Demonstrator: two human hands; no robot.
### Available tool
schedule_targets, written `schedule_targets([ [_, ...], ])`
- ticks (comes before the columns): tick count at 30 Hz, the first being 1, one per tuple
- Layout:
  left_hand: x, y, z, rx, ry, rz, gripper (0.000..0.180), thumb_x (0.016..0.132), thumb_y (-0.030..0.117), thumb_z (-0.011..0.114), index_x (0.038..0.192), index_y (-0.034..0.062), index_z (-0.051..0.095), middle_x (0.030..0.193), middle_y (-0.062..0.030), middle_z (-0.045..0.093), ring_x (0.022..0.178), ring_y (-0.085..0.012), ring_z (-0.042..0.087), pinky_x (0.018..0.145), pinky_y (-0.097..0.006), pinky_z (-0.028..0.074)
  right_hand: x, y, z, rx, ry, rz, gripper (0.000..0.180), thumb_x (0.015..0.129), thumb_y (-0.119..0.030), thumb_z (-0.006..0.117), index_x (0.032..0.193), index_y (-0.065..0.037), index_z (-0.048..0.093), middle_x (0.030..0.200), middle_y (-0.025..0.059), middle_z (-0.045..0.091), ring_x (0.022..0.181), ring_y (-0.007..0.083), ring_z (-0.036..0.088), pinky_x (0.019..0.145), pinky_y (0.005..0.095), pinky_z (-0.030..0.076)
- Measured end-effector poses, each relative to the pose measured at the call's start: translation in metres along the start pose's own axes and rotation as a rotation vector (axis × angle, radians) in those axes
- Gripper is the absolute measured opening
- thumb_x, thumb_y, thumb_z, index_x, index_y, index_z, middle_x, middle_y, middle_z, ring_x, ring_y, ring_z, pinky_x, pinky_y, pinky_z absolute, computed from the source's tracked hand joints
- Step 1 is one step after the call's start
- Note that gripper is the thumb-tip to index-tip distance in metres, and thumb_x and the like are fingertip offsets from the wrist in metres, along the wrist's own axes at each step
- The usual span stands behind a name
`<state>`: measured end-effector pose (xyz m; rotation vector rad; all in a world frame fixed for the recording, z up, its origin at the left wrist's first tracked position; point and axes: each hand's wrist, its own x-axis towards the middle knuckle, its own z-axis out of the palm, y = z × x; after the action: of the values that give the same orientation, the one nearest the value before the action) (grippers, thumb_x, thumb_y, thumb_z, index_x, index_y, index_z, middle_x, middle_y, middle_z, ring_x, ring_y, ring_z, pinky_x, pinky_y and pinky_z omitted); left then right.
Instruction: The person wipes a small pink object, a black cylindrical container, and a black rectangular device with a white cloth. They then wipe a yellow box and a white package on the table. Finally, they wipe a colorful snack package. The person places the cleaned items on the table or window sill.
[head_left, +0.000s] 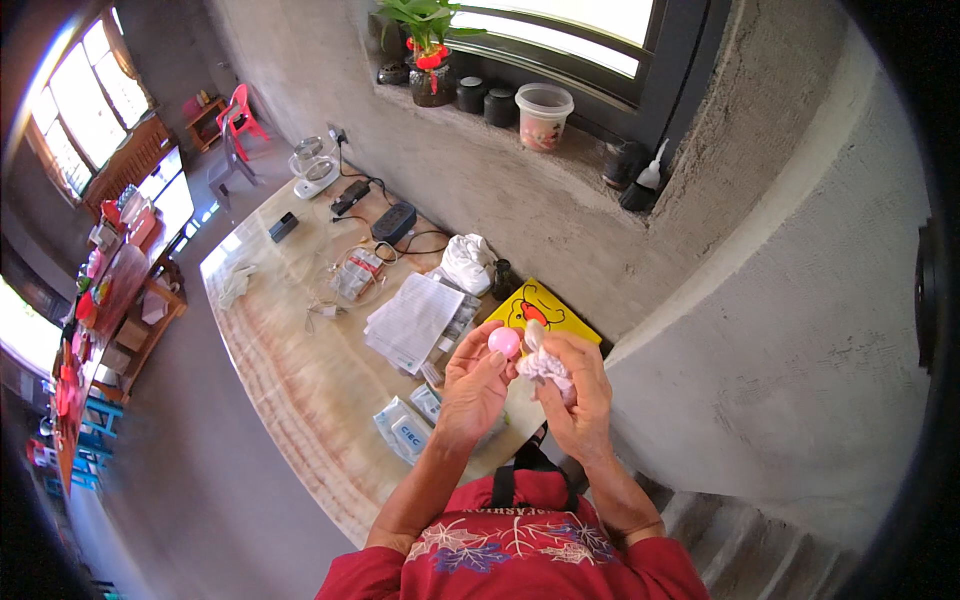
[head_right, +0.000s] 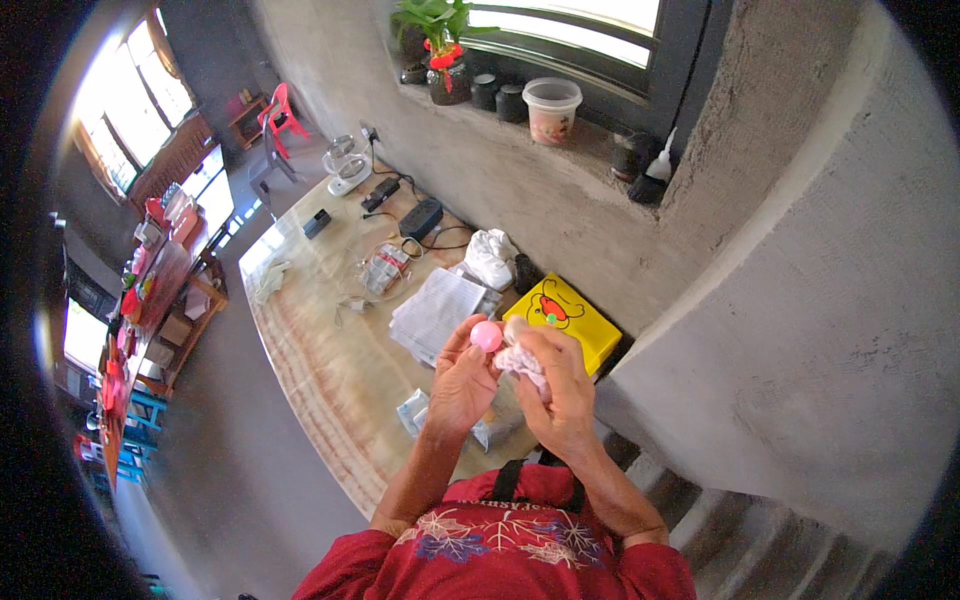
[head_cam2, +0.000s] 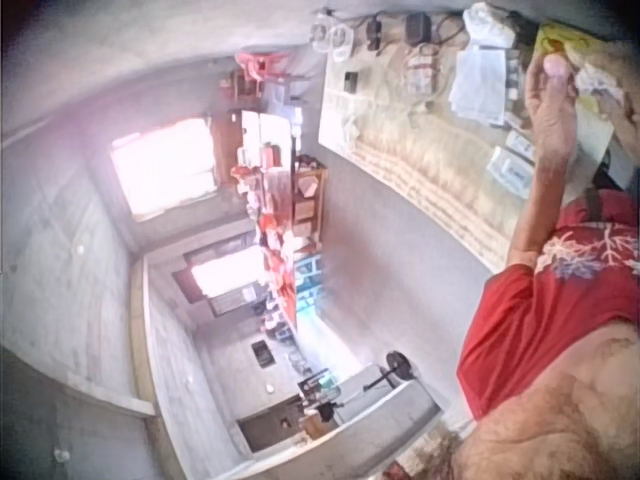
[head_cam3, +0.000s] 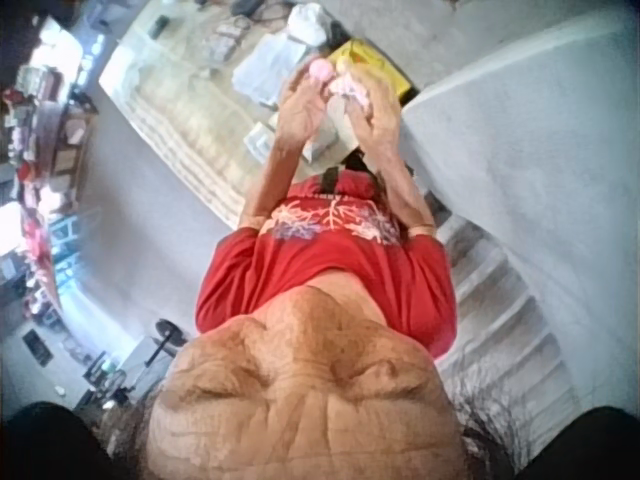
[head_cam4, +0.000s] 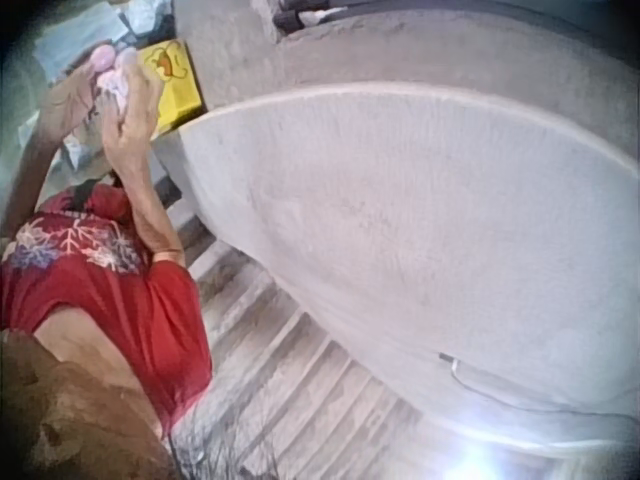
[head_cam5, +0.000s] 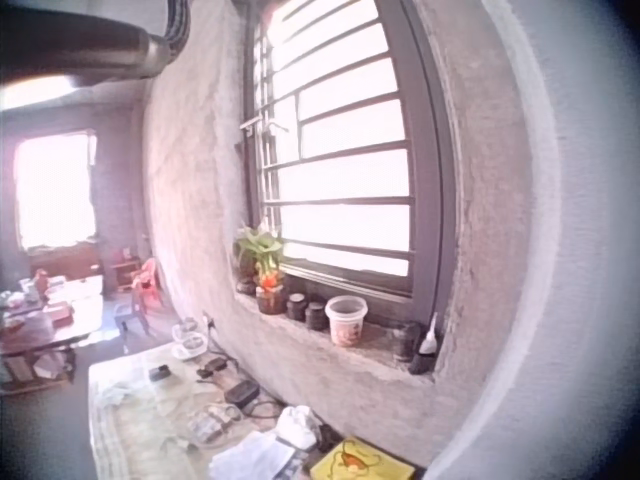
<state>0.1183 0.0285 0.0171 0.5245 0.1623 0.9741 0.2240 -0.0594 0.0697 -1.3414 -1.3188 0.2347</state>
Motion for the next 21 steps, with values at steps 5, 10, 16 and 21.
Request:
schedule_targets([
  [5,-0.004,-0.003,0.005,-0.097,-0.042,-0.080,0.030,0.087,0.004,0.055,0.117,0.0006,0.051,0.109,-0.0106,0.059,0.096,-0.0184,0.060,0.083,-0.033,0.051,0.019,-0.009,0.016,-0.067,-0.018,-0.183,0.042,0.072,-0.003,0.062,0.113,-0.001,0.053,0.117,0.0170,0.049,0.104,0.0322,0.048,0.090,0.0386,0.038],
  [10,-0.009,0.000,0.004,-0.088,-0.008,-0.117,0.029,0.088,0.004,0.054,0.117,-0.0013,0.052,0.112,-0.0114,0.059,0.098,-0.0192,0.059,0.086,-0.033,0.048,0.000,0.006,0.014,0.077,-0.016,-0.075,0.026,0.076,-0.003,0.061,0.102,-0.004,0.055,0.115,0.0177,0.050,0.102,0.0287,0.052,0.088,0.0349,0.041],
  [16,-0.011,-0.004,-0.003,0.019,-0.024,-0.189,0.026,0.089,0.006,0.053,0.113,-0.0026,0.056,0.109,-0.0119,0.060,0.099,-0.0183,0.058,0.088,-0.033,0.047,-0.017,0.012,-0.001,0.209,0.050,0.171,0.041,0.073,0.007,0.058,0.112,-0.002,0.049,0.111,0.0145,0.050,0.101,0.0231,0.051,0.087,0.0325,0.042],
  [21,-0.019,-0.014,-0.017,-0.175,-0.072,-0.384,0.025,0.090,0.015,0.053,0.109,-0.0010,0.056,0.107,-0.0115,0.061,0.095,-0.0212,0.060,0.086,-0.036,0.048,0.005,-0.008,-0.014,-0.268,-0.245,-0.281,0.050,0.066,0.006,0.060,0.114,-0.002,0.051,0.113,0.0159,0.050,0.100,0.0286,0.051,0.087,0.0362,0.041],
])
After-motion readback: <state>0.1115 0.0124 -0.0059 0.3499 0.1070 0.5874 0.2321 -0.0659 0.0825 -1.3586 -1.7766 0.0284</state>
